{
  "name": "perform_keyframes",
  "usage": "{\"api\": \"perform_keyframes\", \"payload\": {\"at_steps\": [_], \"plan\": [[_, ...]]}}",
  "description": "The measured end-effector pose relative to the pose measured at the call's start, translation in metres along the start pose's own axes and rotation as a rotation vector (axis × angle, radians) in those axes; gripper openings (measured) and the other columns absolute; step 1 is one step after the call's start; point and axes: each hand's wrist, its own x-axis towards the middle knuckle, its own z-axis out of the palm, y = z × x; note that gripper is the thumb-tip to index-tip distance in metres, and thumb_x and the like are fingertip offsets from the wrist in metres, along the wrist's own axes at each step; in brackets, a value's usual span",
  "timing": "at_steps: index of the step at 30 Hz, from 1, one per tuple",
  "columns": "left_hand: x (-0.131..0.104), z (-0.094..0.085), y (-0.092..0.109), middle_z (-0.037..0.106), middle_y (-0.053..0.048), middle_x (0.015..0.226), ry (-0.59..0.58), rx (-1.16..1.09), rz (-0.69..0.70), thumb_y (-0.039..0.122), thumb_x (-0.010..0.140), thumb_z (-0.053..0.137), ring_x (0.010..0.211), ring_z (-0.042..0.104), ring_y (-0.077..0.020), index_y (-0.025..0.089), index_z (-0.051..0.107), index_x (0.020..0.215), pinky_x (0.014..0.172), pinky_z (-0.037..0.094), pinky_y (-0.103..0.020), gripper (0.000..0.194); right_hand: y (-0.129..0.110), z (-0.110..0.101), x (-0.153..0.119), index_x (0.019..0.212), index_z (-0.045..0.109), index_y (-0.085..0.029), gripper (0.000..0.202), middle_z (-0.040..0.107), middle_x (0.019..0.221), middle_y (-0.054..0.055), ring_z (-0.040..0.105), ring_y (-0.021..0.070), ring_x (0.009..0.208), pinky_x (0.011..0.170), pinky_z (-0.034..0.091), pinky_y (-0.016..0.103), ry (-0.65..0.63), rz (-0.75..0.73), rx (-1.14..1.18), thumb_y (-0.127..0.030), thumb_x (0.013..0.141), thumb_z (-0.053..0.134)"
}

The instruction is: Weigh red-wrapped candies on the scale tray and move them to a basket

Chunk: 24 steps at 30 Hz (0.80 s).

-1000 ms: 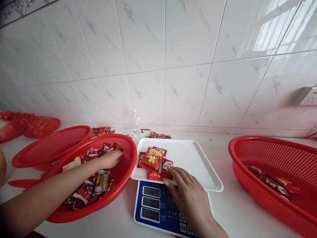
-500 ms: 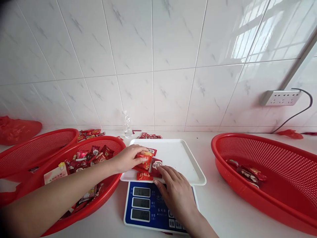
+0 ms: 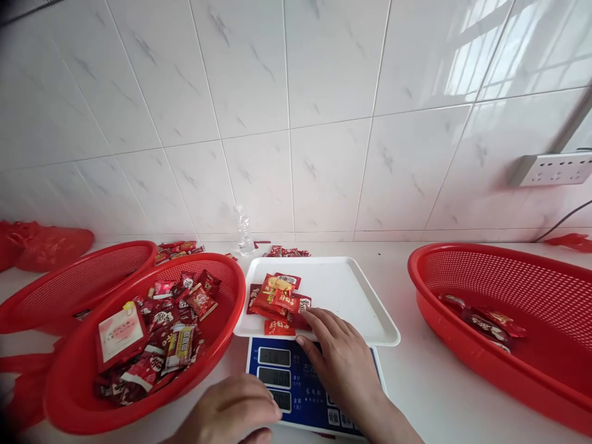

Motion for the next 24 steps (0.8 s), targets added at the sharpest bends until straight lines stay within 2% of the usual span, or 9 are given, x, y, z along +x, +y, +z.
{"api": "perform_keyframes", "payload": {"at_steps": [1, 4, 6, 8, 11, 13, 17, 21, 24], "plan": [[-0.011, 0.014, -0.002, 0.069, -0.004, 0.073, 0.049, 0.049, 0.023, 0.022, 0.089, 0.045, 0.065, 0.064, -0.0142, 0.020, 0.060, 0.097, 0.065, 0.053, -0.023, 0.017, 0.000, 0.000, 0.000, 0.115, 0.058, -0.022, 0.037, 0.068, 0.111, 0.009, 0.065, 0.0229, 0.099, 0.078, 0.055, 0.039, -0.006, 0.005, -0.001, -0.043, 0.093, 0.039], [-0.034, 0.040, -0.011, 0.065, -0.003, 0.060, 0.092, 0.112, -0.126, 0.020, 0.088, 0.044, 0.053, 0.059, -0.0154, 0.021, 0.061, 0.086, 0.053, 0.049, -0.026, 0.017, 0.001, 0.000, -0.001, 0.114, 0.060, -0.023, 0.039, 0.068, 0.113, 0.008, 0.064, 0.0238, 0.101, 0.080, 0.054, 0.040, -0.046, 0.020, 0.003, -0.046, 0.093, 0.038], [-0.041, 0.042, -0.014, 0.065, -0.003, 0.063, 0.111, 0.069, -0.287, 0.019, 0.086, 0.046, 0.056, 0.060, -0.0155, 0.021, 0.062, 0.086, 0.054, 0.049, -0.026, 0.016, 0.000, -0.001, 0.000, 0.116, 0.060, -0.024, 0.040, 0.067, 0.115, 0.008, 0.063, 0.0244, 0.103, 0.081, 0.054, 0.042, -0.083, 0.024, 0.023, -0.048, 0.092, 0.038], [-0.043, 0.037, -0.015, 0.066, -0.004, 0.069, 0.132, -0.011, -0.437, 0.019, 0.086, 0.048, 0.061, 0.061, -0.0149, 0.021, 0.062, 0.087, 0.057, 0.050, -0.024, 0.015, -0.001, -0.003, 0.003, 0.118, 0.059, -0.024, 0.042, 0.066, 0.118, 0.007, 0.062, 0.0251, 0.105, 0.082, 0.054, 0.043, -0.136, 0.025, 0.036, -0.049, 0.092, 0.038], [-0.042, 0.029, -0.014, 0.065, -0.004, 0.071, 0.131, -0.113, -0.568, 0.020, 0.086, 0.048, 0.063, 0.061, -0.0134, 0.020, 0.063, 0.085, 0.057, 0.049, -0.021, 0.015, -0.005, -0.010, 0.017, 0.118, 0.060, -0.025, 0.040, 0.065, 0.119, 0.007, 0.062, 0.0259, 0.106, 0.081, 0.054, 0.043, -0.249, 0.017, 0.012, -0.047, 0.091, 0.040], [-0.042, 0.028, -0.014, 0.065, -0.004, 0.072, 0.129, -0.133, -0.580, 0.020, 0.086, 0.048, 0.063, 0.060, -0.0131, 0.020, 0.063, 0.084, 0.057, 0.049, -0.021, 0.015, -0.009, -0.017, 0.030, 0.113, 0.062, -0.026, 0.033, 0.066, 0.117, 0.006, 0.063, 0.0262, 0.103, 0.079, 0.054, 0.043, -0.332, 0.020, -0.024, -0.040, 0.090, 0.043], [-0.045, 0.032, -0.016, 0.065, -0.003, 0.070, 0.152, -0.087, -0.505, 0.018, 0.086, 0.048, 0.061, 0.060, -0.0127, 0.021, 0.062, 0.086, 0.056, 0.048, -0.020, 0.015, -0.017, -0.032, 0.060, 0.108, 0.065, -0.025, 0.026, 0.067, 0.113, 0.007, 0.062, 0.0272, 0.101, 0.077, 0.053, 0.043, -0.451, 0.040, -0.039, -0.030, 0.087, 0.050], [-0.050, 0.037, -0.021, 0.064, -0.002, 0.068, 0.177, -0.057, -0.458, 0.018, 0.085, 0.048, 0.058, 0.060, -0.0127, 0.023, 0.061, 0.087, 0.054, 0.047, -0.020, 0.014, -0.023, -0.034, 0.075, 0.116, 0.061, -0.029, 0.030, 0.061, 0.123, 0.004, 0.053, 0.0243, 0.117, 0.093, 0.046, 0.043, -0.481, -0.132, 0.153, -0.031, 0.088, 0.053], [-0.053, 0.039, -0.027, 0.063, -0.001, 0.066, 0.180, -0.042, -0.453, 0.020, 0.085, 0.049, 0.056, 0.060, -0.0132, 0.024, 0.061, 0.087, 0.052, 0.048, -0.021, 0.013, -0.024, -0.027, 0.075, 0.108, 0.066, -0.032, 0.024, 0.057, 0.129, 0.001, 0.044, 0.0243, 0.126, 0.101, 0.039, 0.045, -0.544, -0.209, 0.255, -0.030, 0.086, 0.056]]}}
